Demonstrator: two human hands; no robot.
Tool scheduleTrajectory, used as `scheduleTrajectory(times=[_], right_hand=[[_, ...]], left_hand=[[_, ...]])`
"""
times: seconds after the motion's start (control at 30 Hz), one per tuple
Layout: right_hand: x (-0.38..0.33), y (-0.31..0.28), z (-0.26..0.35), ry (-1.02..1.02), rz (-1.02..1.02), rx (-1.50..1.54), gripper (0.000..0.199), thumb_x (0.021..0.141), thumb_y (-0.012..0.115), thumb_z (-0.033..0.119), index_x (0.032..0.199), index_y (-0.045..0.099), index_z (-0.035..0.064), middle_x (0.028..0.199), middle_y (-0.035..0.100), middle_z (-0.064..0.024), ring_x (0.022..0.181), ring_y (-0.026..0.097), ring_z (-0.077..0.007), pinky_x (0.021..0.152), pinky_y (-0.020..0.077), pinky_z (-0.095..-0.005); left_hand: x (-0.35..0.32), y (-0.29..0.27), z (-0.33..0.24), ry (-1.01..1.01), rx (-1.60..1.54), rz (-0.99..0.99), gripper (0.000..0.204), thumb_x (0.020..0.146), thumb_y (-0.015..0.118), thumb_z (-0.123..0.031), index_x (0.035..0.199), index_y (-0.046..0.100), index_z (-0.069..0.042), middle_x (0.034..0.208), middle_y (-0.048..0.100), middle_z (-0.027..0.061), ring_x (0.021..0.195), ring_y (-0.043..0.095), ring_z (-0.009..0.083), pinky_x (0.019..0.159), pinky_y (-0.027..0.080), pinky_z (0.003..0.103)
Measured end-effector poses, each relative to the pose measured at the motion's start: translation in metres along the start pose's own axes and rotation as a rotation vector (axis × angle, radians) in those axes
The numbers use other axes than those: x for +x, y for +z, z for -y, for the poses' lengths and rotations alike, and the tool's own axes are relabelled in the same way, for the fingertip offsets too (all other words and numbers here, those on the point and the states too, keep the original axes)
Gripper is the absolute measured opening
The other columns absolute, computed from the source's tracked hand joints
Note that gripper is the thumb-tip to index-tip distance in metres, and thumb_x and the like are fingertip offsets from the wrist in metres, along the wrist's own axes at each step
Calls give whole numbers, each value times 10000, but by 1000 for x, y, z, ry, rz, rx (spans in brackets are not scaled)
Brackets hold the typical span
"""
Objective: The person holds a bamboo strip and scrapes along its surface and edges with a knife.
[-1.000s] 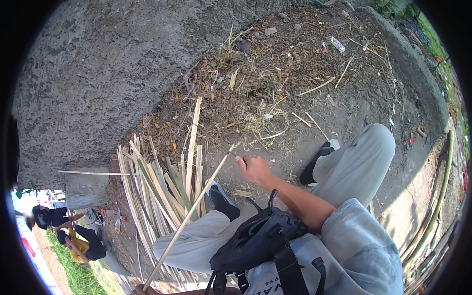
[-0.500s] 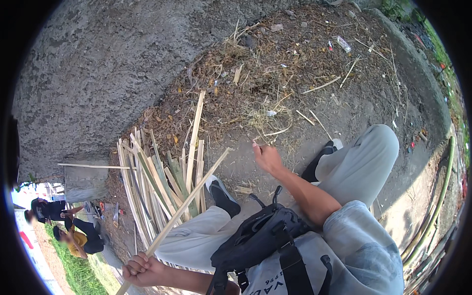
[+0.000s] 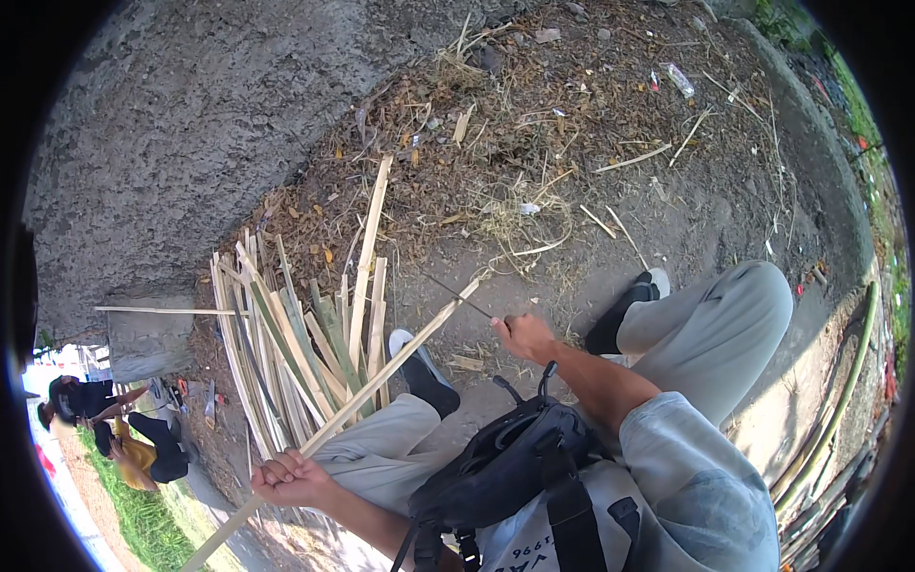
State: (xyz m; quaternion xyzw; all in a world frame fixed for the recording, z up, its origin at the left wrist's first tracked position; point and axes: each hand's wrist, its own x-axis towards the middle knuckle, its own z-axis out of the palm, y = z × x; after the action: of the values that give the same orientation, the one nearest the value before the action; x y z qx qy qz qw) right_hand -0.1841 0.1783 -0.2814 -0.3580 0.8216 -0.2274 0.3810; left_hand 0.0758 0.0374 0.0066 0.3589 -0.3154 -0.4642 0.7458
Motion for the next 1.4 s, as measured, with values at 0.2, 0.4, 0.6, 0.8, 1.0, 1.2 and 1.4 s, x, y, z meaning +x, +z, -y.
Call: scheduleTrajectory(times=[0.2,0.4,0.6,0.8,1.0,1.2,1.4], right_hand=[[9,9,-27,211,9,32,544,934,335,462,896,661,28,862,630,-267,865,595,-457,816,469,-508],[-2,19,-6,112,-13,9,536,936,327,460,942,642,27,884,629,-271,882,596,-455,811,472,-513],[6,16,-24,178,-49,-45,536,934,333,455,916,639,17,873,628,-276,869,598,-456,799,475,-521],[2,17,-27,113,-48,-44,557,935,323,459,915,644,5,888,634,-268,871,597,-462,800,482,-511],[2,10,-26,127,-56,-99,556,936,317,465,934,649,18,875,632,-271,864,599,-460,796,483,-509],[0,12,-30,98,-40,-72,562,935,321,472,905,655,21,856,635,-261,854,606,-447,790,486,-501],[-1,20,-35,110,-124,-89,540,931,352,458,855,652,15,801,636,-251,801,609,-450,753,489,-517]], left_hand=[[-1,-2,3,12,-7,61,418,888,426,-173,508,253,-188,395,169,-35,307,133,83,311,232,233],[2,-3,5,55,-42,-6,387,893,412,-157,536,266,-181,415,173,-40,316,149,78,310,219,230],[3,-5,3,32,-13,-2,395,892,410,-165,527,259,-184,407,170,-38,312,157,78,318,239,227],[3,-4,7,31,-7,-36,415,874,442,-197,506,250,-190,391,189,-36,309,183,79,329,254,224],[9,0,7,3,16,-68,407,858,464,-208,504,264,-196,378,231,-34,308,205,78,331,253,224],[4,1,7,8,-7,-103,386,849,487,-207,518,288,-195,384,245,-40,308,215,71,321,219,207],[12,-8,6,20,-16,-90,380,842,489,-196,520,288,-195,385,254,-41,309,212,67,320,205,203]])
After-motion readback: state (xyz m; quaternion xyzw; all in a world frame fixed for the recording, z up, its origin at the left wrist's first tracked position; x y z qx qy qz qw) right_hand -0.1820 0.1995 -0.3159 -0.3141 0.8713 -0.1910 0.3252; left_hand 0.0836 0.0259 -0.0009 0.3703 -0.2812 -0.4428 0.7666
